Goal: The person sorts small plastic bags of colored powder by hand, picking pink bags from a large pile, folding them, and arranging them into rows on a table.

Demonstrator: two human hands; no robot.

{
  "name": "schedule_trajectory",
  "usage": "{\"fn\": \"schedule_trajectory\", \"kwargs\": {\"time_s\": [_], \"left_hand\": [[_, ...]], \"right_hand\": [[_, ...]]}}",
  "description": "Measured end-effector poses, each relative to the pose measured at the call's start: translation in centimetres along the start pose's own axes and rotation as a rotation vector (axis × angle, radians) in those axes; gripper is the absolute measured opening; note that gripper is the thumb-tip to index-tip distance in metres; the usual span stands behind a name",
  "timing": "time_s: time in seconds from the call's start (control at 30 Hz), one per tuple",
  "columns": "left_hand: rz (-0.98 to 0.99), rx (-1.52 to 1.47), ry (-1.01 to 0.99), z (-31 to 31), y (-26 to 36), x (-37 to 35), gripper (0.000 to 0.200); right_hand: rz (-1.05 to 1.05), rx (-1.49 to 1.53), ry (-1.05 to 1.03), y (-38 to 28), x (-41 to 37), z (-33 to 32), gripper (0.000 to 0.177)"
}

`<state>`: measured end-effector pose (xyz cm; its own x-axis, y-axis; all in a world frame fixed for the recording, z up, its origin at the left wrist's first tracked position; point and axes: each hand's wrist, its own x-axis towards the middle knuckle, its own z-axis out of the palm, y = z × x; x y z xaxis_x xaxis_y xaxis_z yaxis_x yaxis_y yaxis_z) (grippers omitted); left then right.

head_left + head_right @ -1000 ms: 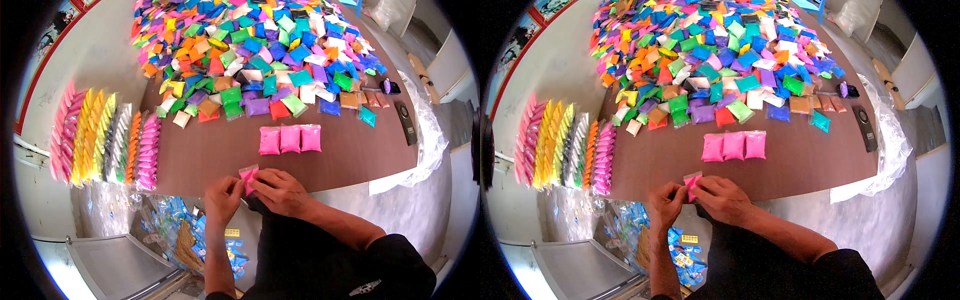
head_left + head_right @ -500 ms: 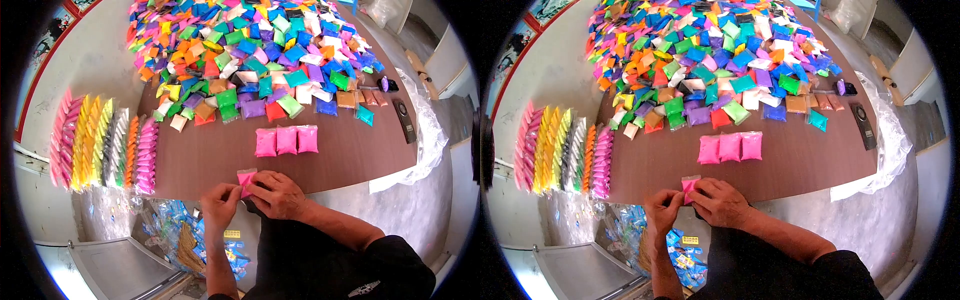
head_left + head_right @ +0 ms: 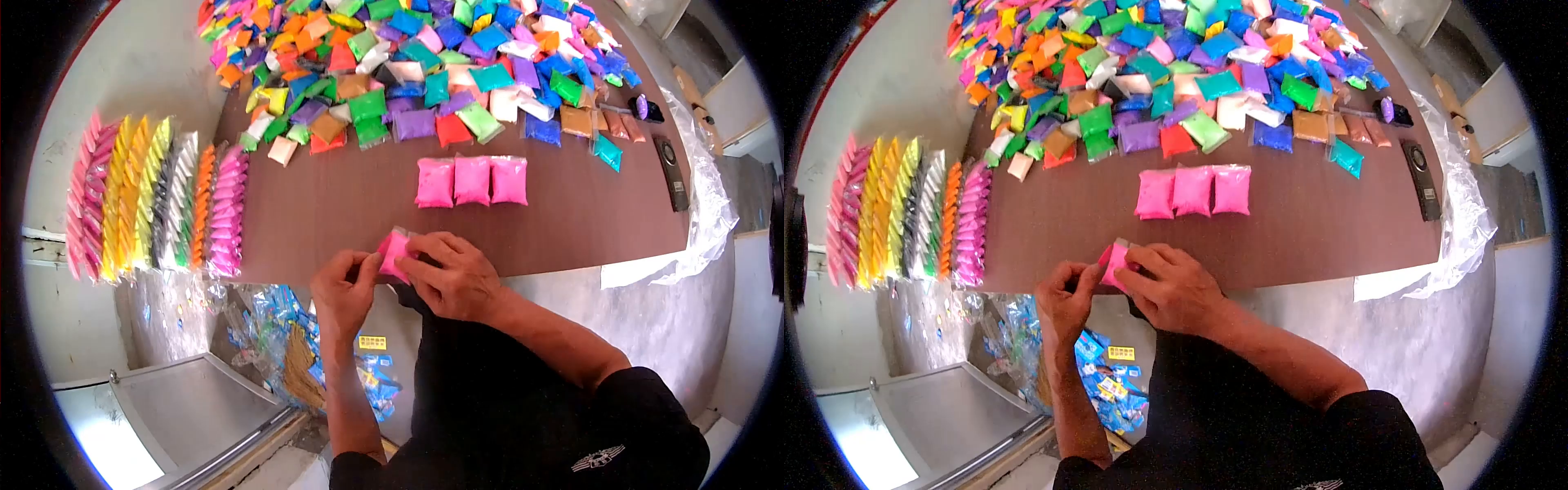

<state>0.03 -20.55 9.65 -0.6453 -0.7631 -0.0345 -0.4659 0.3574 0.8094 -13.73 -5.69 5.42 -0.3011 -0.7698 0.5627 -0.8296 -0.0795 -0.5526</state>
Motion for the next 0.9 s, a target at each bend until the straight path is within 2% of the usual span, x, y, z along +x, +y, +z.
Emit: {"fn": "schedule_trajectory", "kwargs": {"time_s": [0.07,0.2,0.37,0.53,0.6,0.9], "left_hand": [[0.119,0.001,-0.067,0.3,0.2,-0.9,0.015],[0.182,0.007,0.023,1.3,-0.7,-0.7,0.011],[0.141,0.089,0.037,0.6,-2.0,0.7,0.010],[0.119,0.048,0.099,0.0,-0.2,-1.1,0.011],[0.185,0.014,0.109,0.6,0.1,-2.3,0.012],[0.147,0.004,0.231,2.2,-2.9,-1.4,0.013]], "right_hand": [[-0.005,-0.023,0.016,0.0,-0.1,0.2,0.027],[-0.012,-0.032,0.028,0.1,-0.1,0.4,0.027],[-0.009,-0.021,0.016,0.1,0.1,0.3,0.025],[0.037,-0.022,0.020,0.1,0.2,0.6,0.025],[0.043,-0.024,0.032,0.0,0.4,0.7,0.025],[0.062,-0.029,0.000,0.2,0.7,0.8,0.027]]}}
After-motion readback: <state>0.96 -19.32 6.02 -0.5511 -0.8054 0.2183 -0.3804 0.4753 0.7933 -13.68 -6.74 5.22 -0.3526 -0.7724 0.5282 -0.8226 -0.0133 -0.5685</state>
